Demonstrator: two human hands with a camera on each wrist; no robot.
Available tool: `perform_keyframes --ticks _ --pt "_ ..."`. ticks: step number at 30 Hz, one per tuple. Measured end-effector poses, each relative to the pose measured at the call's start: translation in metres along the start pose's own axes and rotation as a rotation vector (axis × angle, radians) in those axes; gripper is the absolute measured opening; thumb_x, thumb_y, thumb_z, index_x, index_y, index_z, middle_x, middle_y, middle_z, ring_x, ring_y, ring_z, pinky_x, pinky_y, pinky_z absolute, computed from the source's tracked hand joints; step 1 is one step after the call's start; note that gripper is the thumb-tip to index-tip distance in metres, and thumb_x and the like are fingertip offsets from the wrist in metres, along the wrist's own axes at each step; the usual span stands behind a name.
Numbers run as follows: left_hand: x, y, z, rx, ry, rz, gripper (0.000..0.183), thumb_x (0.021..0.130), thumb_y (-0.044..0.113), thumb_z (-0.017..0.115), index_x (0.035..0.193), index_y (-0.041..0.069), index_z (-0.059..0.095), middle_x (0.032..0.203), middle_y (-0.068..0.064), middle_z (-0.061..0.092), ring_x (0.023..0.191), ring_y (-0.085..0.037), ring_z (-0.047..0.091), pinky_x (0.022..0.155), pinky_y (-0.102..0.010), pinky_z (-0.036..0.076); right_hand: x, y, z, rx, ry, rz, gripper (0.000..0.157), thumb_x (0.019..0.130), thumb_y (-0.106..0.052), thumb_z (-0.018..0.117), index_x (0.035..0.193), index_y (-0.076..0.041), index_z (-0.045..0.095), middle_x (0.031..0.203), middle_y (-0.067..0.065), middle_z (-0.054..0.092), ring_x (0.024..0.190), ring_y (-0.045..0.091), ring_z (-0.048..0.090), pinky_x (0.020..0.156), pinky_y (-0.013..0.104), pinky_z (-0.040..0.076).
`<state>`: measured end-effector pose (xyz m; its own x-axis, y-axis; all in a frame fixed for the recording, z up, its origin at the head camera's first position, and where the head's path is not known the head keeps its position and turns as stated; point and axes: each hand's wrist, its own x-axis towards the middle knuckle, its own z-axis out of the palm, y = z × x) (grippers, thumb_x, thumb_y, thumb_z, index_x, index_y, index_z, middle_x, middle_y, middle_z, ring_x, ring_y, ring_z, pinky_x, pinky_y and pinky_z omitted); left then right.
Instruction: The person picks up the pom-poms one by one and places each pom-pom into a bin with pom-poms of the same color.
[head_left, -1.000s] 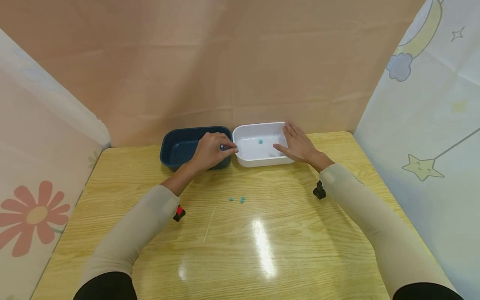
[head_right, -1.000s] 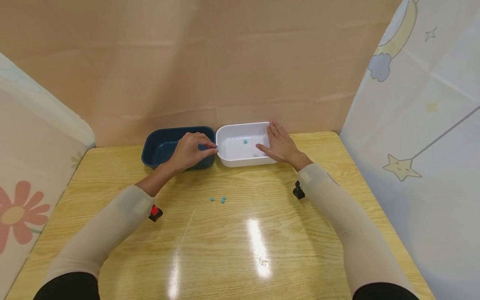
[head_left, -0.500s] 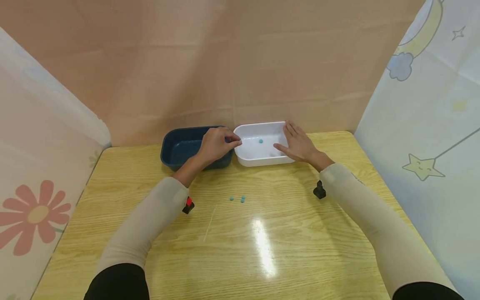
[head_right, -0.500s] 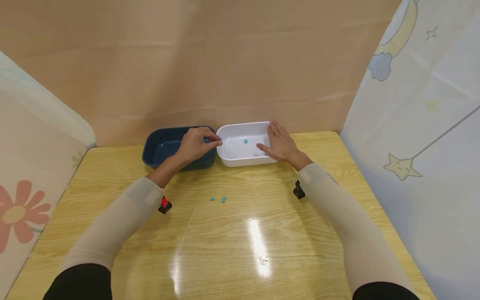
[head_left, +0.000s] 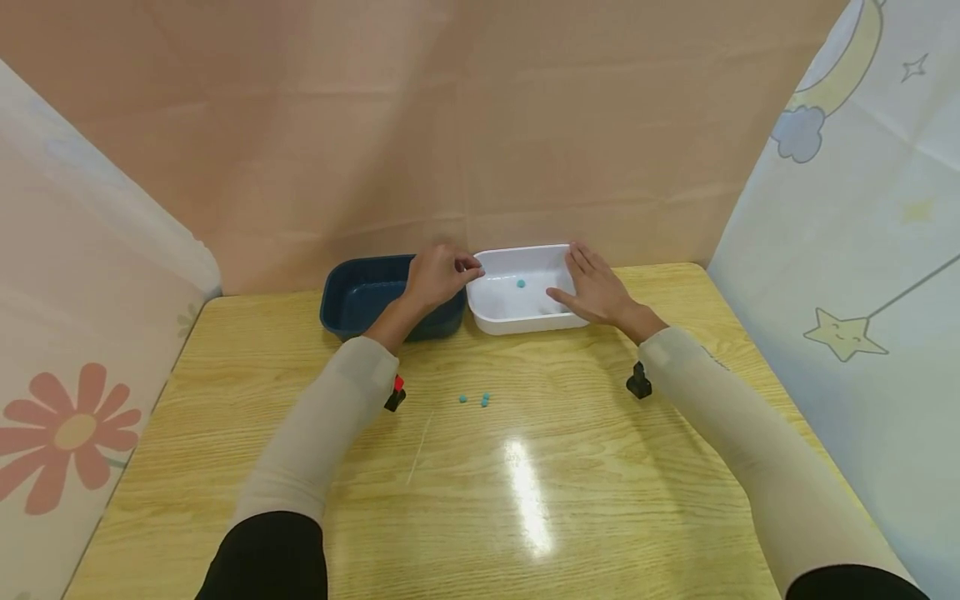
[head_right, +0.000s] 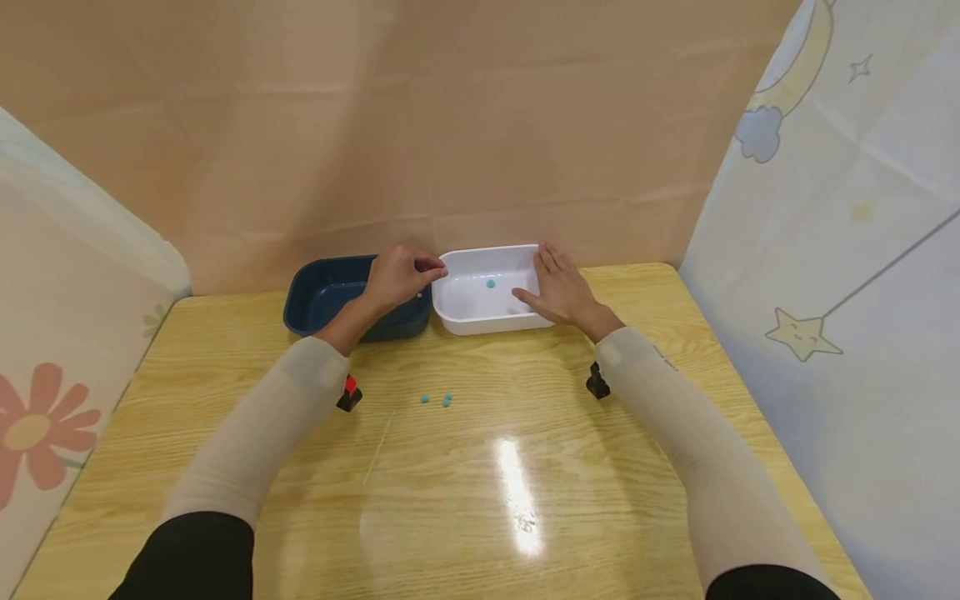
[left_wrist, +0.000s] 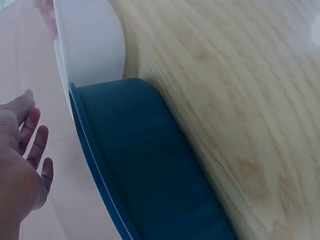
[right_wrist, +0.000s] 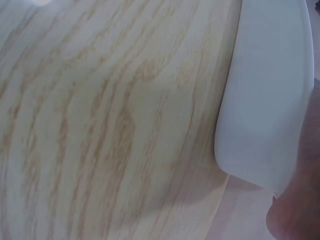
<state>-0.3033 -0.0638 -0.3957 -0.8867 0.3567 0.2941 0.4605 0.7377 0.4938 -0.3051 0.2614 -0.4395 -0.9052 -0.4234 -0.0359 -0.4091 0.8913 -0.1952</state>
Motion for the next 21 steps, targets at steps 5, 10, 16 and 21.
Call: perform_keyframes --ticks 5,10,16,21 --pt "0.008 0.000 0.004 0.014 0.005 -0.023 0.018 0.097 0.029 0.080 0.108 0.016 0.087 0.099 0.000 0.082 0.088 -0.018 0.069 0.067 -0.034 0.052 0.000 0.000 -0.001 0.004 -0.003 0.008 0.095 0.110 -0.059 0.040 0.164 0.011 0.007 0.175 0.024 -0.005 0.164 0.037 -0.005 0.133 0.050 0.001" --pt "0.016 0.002 0.009 0.046 -0.008 -0.057 0.018 0.098 0.029 0.079 0.108 0.017 0.087 0.101 0.002 0.082 0.091 -0.018 0.069 0.074 -0.036 0.054 -0.002 0.000 -0.002 0.005 0.004 0.015 0.093 0.110 -0.057 0.041 0.165 0.011 0.008 0.176 0.023 -0.005 0.164 0.037 -0.004 0.133 0.050 0.002" --pt "0.023 0.003 0.013 0.117 -0.030 -0.093 0.018 0.098 0.031 0.078 0.107 0.019 0.087 0.102 0.004 0.082 0.092 -0.019 0.068 0.076 -0.037 0.054 -0.003 -0.002 -0.002 0.016 0.006 0.012 0.094 0.110 -0.056 0.042 0.164 0.012 0.007 0.175 0.025 -0.005 0.164 0.038 -0.004 0.132 0.050 0.001" --pt "0.026 0.004 0.019 0.155 -0.031 -0.101 0.018 0.097 0.033 0.079 0.106 0.020 0.087 0.100 0.005 0.081 0.093 -0.019 0.068 0.079 -0.037 0.054 -0.003 -0.003 -0.001 0.005 0.018 0.018 0.093 0.109 -0.054 0.044 0.164 0.012 0.008 0.175 0.024 -0.003 0.164 0.038 -0.003 0.133 0.050 0.002"
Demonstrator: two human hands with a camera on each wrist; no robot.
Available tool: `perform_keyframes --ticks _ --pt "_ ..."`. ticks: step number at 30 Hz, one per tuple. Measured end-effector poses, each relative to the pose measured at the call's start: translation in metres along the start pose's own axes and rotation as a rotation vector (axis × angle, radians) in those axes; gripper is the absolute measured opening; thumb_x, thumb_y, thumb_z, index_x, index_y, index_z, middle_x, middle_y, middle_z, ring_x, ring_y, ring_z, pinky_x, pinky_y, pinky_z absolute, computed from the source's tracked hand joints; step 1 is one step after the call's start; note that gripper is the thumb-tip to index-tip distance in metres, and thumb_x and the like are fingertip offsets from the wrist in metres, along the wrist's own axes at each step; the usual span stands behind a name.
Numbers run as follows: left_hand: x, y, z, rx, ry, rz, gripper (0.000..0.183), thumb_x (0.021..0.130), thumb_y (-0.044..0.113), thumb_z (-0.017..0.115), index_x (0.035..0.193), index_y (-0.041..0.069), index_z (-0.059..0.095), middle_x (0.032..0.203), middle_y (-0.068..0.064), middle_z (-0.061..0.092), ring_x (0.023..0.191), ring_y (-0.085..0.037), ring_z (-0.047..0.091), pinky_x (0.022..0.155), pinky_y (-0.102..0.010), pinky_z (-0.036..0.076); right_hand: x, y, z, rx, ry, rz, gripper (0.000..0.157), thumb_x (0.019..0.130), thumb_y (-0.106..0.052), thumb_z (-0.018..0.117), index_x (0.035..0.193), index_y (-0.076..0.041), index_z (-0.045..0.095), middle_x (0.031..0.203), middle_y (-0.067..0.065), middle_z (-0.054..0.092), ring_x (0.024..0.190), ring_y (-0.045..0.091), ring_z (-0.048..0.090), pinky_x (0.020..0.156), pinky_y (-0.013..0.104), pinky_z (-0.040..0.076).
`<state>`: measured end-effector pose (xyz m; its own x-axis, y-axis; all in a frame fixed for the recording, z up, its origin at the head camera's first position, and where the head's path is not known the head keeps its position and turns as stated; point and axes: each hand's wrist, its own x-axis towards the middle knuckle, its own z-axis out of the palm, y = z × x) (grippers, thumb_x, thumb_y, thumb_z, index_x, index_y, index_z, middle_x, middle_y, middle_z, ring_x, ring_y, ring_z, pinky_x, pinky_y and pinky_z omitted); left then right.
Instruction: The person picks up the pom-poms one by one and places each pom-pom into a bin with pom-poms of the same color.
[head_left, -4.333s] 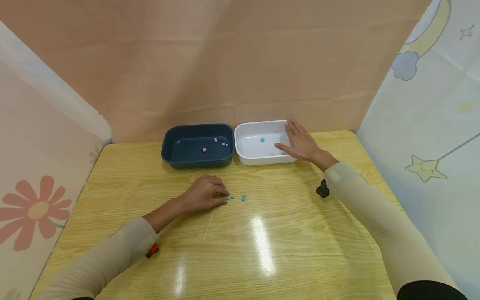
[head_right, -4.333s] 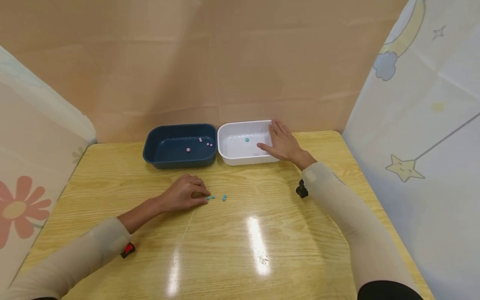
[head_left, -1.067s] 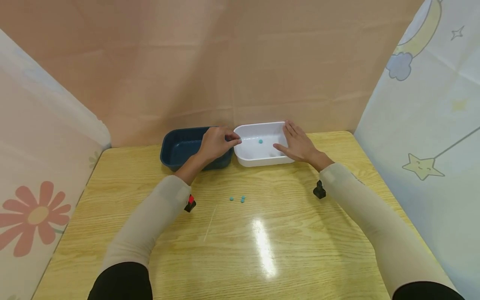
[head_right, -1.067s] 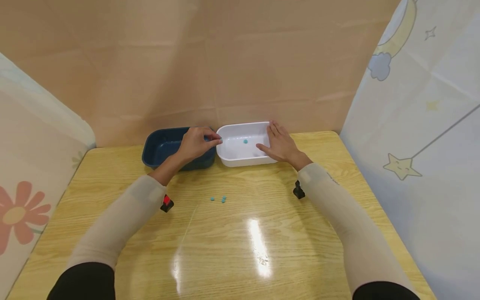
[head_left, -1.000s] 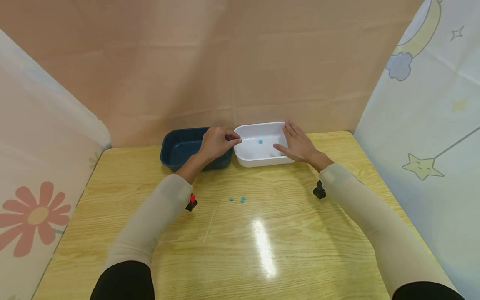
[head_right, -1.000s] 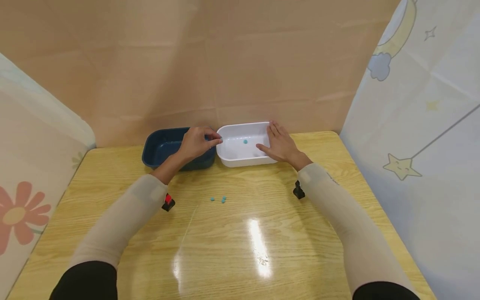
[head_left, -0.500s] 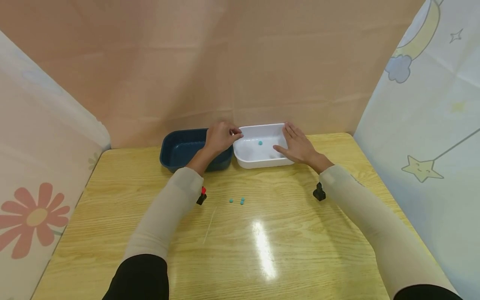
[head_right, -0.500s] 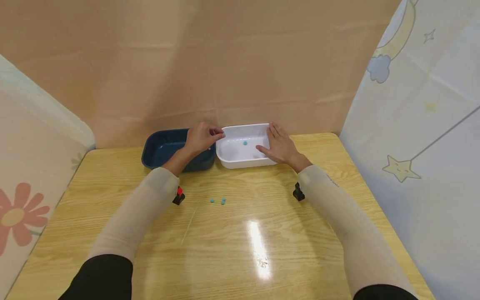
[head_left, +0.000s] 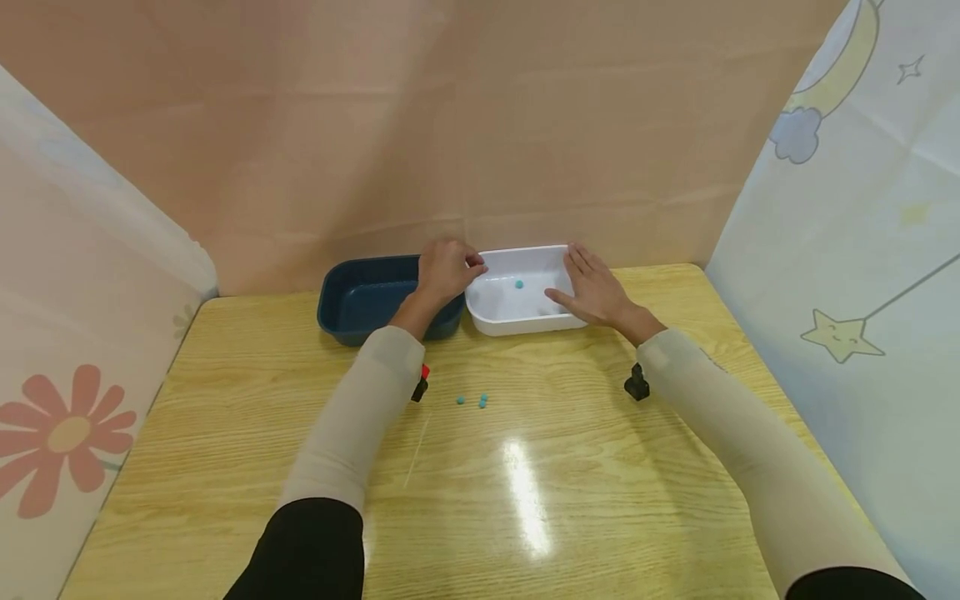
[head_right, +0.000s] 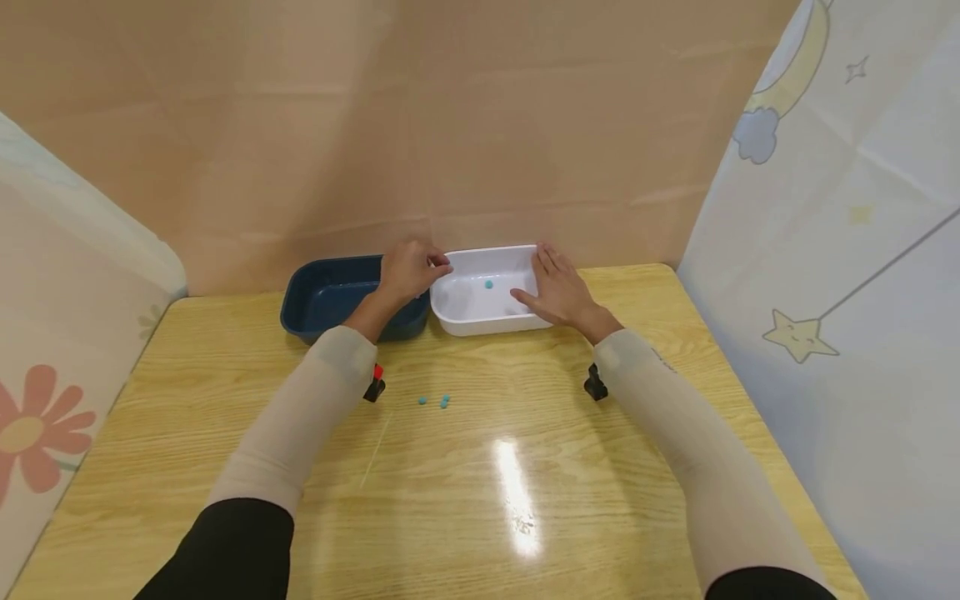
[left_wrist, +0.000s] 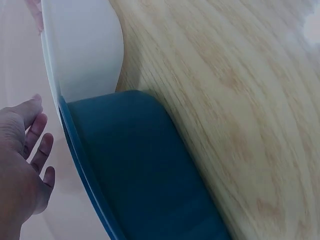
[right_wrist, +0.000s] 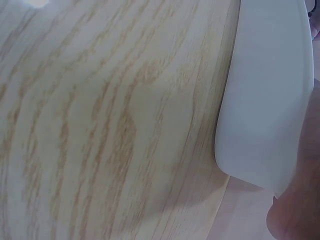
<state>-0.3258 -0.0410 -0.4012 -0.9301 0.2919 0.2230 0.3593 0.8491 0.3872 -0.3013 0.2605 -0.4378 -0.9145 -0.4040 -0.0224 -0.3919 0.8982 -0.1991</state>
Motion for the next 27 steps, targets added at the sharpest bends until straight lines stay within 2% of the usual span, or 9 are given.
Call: perform_keyframes --ticks 5,13,19,23,27 --pt "0.002 0.000 0.005 0.017 -0.002 -0.011 0.019 0.097 0.034 0.079 0.107 0.019 0.087 0.101 0.003 0.081 0.096 -0.020 0.067 0.084 -0.039 0.054 0.001 0.000 0.001 0.006 -0.002 0.001 0.094 0.109 -0.055 0.044 0.164 0.011 0.008 0.176 0.024 -0.004 0.164 0.038 -0.004 0.132 0.051 0.001" --pt "-0.002 -0.004 0.006 0.046 0.012 -0.012 0.020 0.098 0.032 0.079 0.109 0.017 0.086 0.102 0.001 0.081 0.098 -0.021 0.066 0.093 -0.041 0.051 0.004 -0.002 0.002 0.003 -0.003 -0.016 0.098 0.108 -0.065 0.035 0.164 0.011 0.009 0.175 0.024 -0.004 0.164 0.038 -0.003 0.133 0.049 0.002" --pt "-0.006 -0.007 0.003 0.034 -0.006 -0.041 0.024 0.099 0.035 0.078 0.113 0.017 0.085 0.106 0.000 0.079 0.102 -0.021 0.063 0.098 -0.042 0.049 0.004 -0.003 0.000 -0.010 -0.002 -0.017 0.093 0.110 -0.055 0.043 0.164 0.012 0.009 0.175 0.025 -0.003 0.164 0.038 -0.002 0.133 0.049 0.001" --pt "-0.009 -0.009 0.000 0.011 -0.009 -0.052 0.025 0.098 0.035 0.078 0.114 0.017 0.085 0.106 0.000 0.079 0.104 -0.021 0.062 0.101 -0.042 0.048 0.005 -0.004 0.000 -0.012 0.000 -0.022 0.093 0.110 -0.054 0.043 0.164 0.013 0.010 0.175 0.025 -0.002 0.164 0.039 -0.002 0.133 0.048 0.001" --pt "-0.011 -0.010 -0.001 -0.014 0.001 -0.045 0.024 0.098 0.034 0.079 0.114 0.016 0.085 0.104 -0.001 0.080 0.102 -0.020 0.065 0.099 -0.041 0.049 0.005 -0.003 0.000 -0.008 -0.003 -0.025 0.093 0.110 -0.055 0.043 0.164 0.013 0.010 0.175 0.026 -0.002 0.164 0.039 -0.002 0.133 0.048 0.000"
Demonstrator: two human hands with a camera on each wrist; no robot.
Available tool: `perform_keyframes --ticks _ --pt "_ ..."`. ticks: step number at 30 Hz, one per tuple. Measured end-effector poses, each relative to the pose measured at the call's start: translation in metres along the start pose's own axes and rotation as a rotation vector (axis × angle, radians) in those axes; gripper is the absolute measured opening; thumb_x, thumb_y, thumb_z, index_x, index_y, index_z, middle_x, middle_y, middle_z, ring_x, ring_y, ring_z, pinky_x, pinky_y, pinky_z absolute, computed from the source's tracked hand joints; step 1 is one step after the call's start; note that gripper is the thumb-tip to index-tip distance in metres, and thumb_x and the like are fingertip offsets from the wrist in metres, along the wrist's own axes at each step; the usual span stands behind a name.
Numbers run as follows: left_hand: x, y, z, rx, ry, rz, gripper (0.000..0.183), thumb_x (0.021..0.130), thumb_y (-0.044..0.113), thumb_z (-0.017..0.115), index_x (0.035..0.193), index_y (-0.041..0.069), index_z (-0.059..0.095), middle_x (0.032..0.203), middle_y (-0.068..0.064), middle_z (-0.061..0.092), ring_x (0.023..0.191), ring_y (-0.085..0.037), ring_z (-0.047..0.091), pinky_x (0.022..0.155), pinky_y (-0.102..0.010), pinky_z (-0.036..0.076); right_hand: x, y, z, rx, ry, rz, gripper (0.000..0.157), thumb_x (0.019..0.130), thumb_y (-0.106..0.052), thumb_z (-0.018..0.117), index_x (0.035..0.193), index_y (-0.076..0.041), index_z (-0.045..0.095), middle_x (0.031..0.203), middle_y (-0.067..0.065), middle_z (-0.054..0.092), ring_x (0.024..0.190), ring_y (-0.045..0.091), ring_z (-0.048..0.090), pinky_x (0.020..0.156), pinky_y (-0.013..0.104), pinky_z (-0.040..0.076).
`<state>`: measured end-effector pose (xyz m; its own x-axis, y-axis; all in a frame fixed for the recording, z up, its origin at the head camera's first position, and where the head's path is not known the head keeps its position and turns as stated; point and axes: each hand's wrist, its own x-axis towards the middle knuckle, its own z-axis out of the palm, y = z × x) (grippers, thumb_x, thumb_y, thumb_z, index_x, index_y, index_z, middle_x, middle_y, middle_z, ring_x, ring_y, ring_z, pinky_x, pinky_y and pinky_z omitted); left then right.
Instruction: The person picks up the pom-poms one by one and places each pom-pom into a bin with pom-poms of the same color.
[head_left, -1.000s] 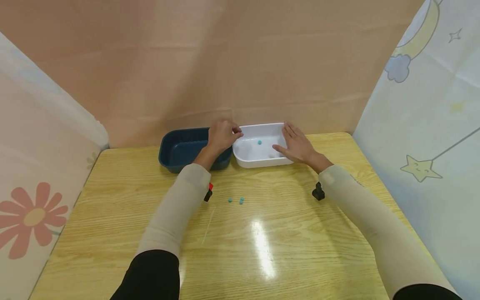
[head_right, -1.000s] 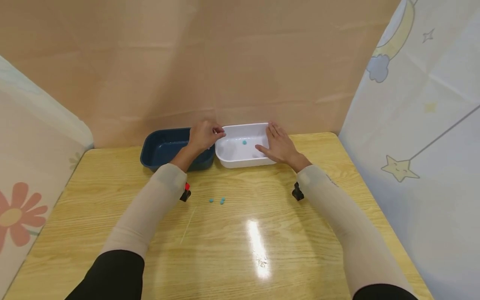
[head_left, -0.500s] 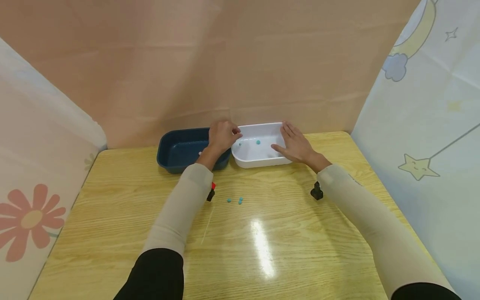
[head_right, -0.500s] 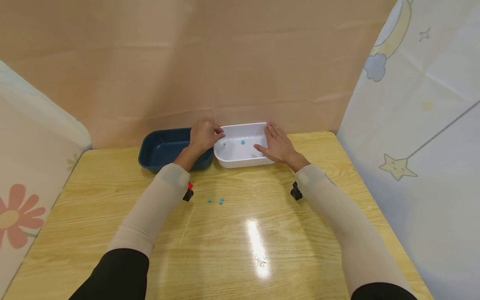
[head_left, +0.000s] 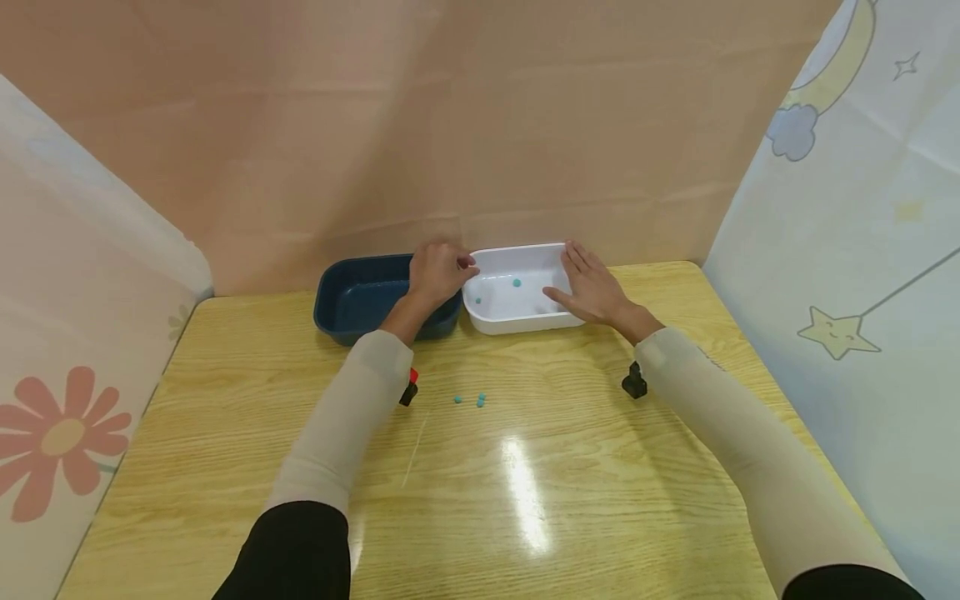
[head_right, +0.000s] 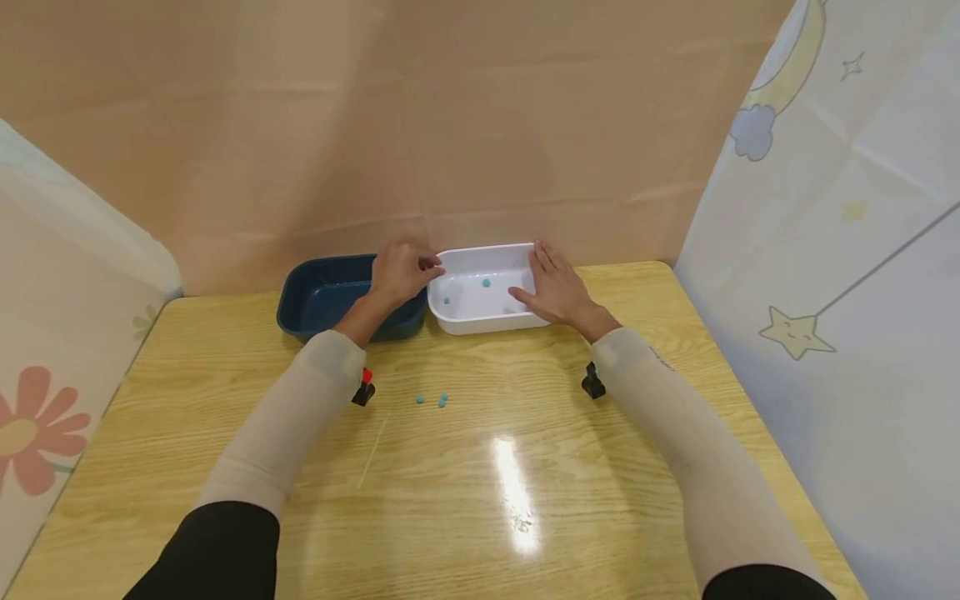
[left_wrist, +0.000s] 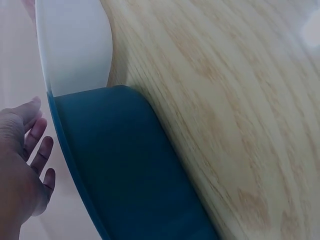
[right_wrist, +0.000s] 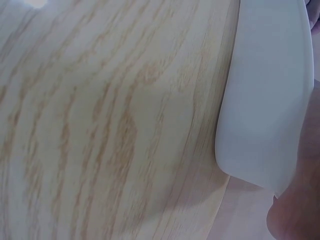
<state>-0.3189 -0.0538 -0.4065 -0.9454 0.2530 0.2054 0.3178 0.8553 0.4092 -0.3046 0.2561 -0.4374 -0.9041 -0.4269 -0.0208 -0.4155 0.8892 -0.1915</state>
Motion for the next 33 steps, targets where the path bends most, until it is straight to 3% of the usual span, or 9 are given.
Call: perform_keyframes --ticks 11,16,23,33 --pt "-0.005 0.002 -0.012 -0.040 0.044 0.073 0.023 0.096 0.031 0.081 0.113 0.016 0.085 0.102 0.000 0.082 0.092 -0.018 0.072 0.076 -0.035 0.055 0.000 0.003 0.000 -0.012 -0.003 0.009 0.092 0.111 -0.057 0.037 0.164 0.012 0.008 0.175 0.025 -0.004 0.164 0.038 -0.003 0.133 0.048 0.000" --pt "-0.010 0.002 -0.018 -0.029 0.053 0.109 0.025 0.096 0.033 0.081 0.113 0.015 0.085 0.103 -0.001 0.081 0.093 -0.019 0.070 0.076 -0.035 0.055 0.000 0.003 0.000 -0.015 -0.017 0.006 0.094 0.111 -0.061 0.031 0.164 0.013 0.006 0.175 0.026 -0.005 0.164 0.040 -0.004 0.133 0.048 -0.001" --pt "-0.020 0.002 -0.025 -0.028 0.067 0.162 0.021 0.096 0.031 0.081 0.109 0.015 0.086 0.102 -0.001 0.080 0.088 -0.021 0.069 0.071 -0.038 0.055 0.000 0.002 0.000 -0.014 -0.018 0.001 0.087 0.113 -0.051 0.036 0.164 0.013 0.006 0.175 0.026 -0.006 0.164 0.040 -0.004 0.133 0.049 0.000" --pt "-0.034 0.004 -0.034 -0.060 0.041 0.181 0.023 0.096 0.035 0.080 0.109 0.016 0.086 0.104 0.000 0.078 0.086 -0.018 0.067 0.060 -0.033 0.052 0.001 0.001 0.001 -0.009 -0.017 -0.006 0.085 0.114 -0.049 0.035 0.163 0.014 0.006 0.174 0.027 -0.006 0.163 0.041 -0.004 0.132 0.050 -0.001"
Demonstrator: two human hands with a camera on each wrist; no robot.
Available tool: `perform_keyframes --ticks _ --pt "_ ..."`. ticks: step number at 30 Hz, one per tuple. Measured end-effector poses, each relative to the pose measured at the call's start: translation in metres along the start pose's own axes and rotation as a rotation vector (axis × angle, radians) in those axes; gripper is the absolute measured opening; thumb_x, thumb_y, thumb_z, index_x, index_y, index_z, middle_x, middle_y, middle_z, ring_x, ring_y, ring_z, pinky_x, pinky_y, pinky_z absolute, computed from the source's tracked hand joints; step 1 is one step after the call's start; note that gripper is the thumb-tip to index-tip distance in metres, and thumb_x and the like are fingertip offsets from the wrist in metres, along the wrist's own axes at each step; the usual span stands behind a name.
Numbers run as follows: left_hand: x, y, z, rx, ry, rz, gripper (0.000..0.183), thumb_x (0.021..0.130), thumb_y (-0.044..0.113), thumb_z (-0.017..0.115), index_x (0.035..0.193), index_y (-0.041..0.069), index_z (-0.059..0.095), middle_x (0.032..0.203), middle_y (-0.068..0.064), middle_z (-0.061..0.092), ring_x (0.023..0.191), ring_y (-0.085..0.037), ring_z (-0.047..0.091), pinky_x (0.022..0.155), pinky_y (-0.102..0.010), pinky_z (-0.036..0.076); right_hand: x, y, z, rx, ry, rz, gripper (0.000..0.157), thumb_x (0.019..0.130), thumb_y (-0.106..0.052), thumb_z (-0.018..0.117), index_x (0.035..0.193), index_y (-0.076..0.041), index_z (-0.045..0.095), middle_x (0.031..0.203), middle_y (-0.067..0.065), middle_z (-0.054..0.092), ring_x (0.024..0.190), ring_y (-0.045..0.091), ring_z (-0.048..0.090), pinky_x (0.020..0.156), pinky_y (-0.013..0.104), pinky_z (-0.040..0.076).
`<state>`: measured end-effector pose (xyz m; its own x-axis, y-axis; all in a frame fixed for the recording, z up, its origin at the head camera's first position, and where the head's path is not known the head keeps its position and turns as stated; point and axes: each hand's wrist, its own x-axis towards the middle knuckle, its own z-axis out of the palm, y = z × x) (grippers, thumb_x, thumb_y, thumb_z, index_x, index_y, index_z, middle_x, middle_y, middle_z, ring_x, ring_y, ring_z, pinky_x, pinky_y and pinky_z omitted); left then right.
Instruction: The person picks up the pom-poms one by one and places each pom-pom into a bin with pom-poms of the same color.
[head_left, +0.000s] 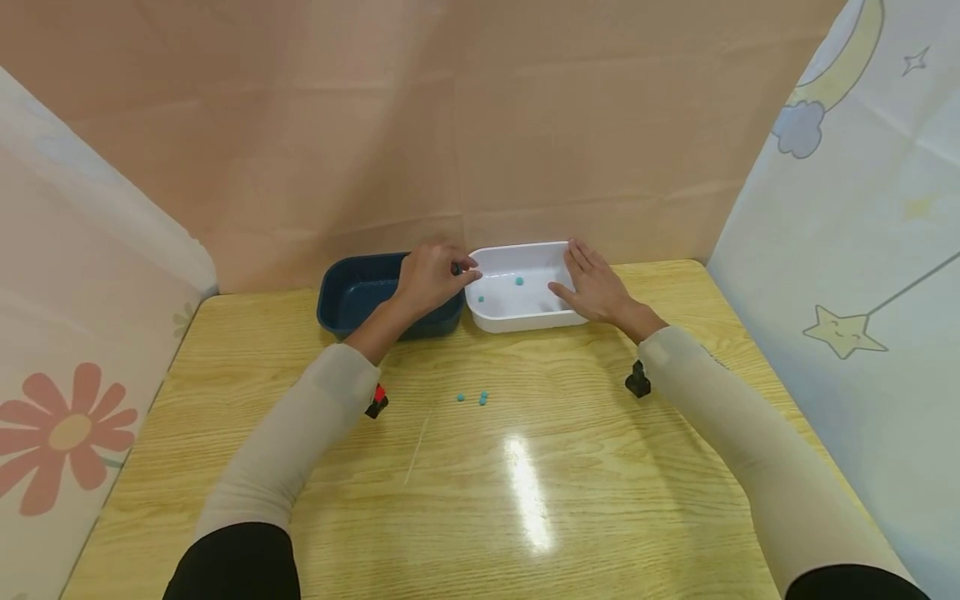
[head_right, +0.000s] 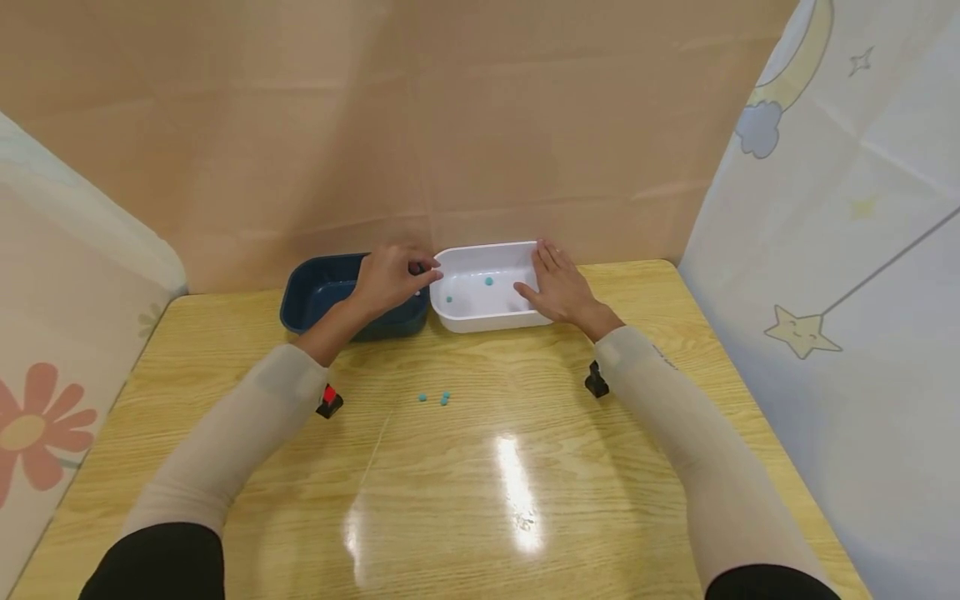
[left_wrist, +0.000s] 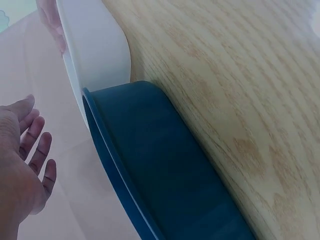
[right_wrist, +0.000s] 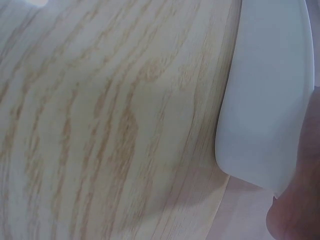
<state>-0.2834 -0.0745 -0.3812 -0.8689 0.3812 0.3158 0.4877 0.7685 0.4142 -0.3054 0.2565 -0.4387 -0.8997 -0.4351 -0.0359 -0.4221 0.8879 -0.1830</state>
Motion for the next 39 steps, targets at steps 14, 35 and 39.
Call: perform_keyframes --ticks 14,35,39 --pt "-0.019 0.008 -0.006 -0.005 -0.016 0.112 0.024 0.096 0.035 0.081 0.110 0.017 0.086 0.102 -0.002 0.078 0.084 -0.017 0.067 0.060 -0.032 0.050 0.000 0.001 0.001 0.020 0.008 -0.010 0.087 0.113 -0.054 0.029 0.163 0.014 0.006 0.174 0.027 -0.007 0.163 0.040 -0.006 0.132 0.049 -0.002" --pt "-0.061 0.010 -0.004 -0.068 -0.006 0.288 0.018 0.088 0.023 0.089 0.102 0.011 0.087 0.099 -0.005 0.080 0.079 -0.022 0.068 0.069 -0.043 0.057 0.000 -0.001 0.001 0.024 0.008 -0.008 0.082 0.114 -0.045 0.036 0.164 0.013 0.007 0.175 0.027 -0.005 0.164 0.041 -0.003 0.132 0.051 0.001" --pt "-0.072 0.007 -0.003 -0.097 -0.045 0.309 0.017 0.089 0.024 0.088 0.101 0.013 0.087 0.099 -0.003 0.079 0.078 -0.023 0.069 0.071 -0.049 0.059 0.001 -0.002 0.001 0.029 0.005 -0.010 0.080 0.115 -0.044 0.035 0.164 0.013 0.007 0.175 0.027 -0.005 0.164 0.041 -0.004 0.132 0.052 0.000"
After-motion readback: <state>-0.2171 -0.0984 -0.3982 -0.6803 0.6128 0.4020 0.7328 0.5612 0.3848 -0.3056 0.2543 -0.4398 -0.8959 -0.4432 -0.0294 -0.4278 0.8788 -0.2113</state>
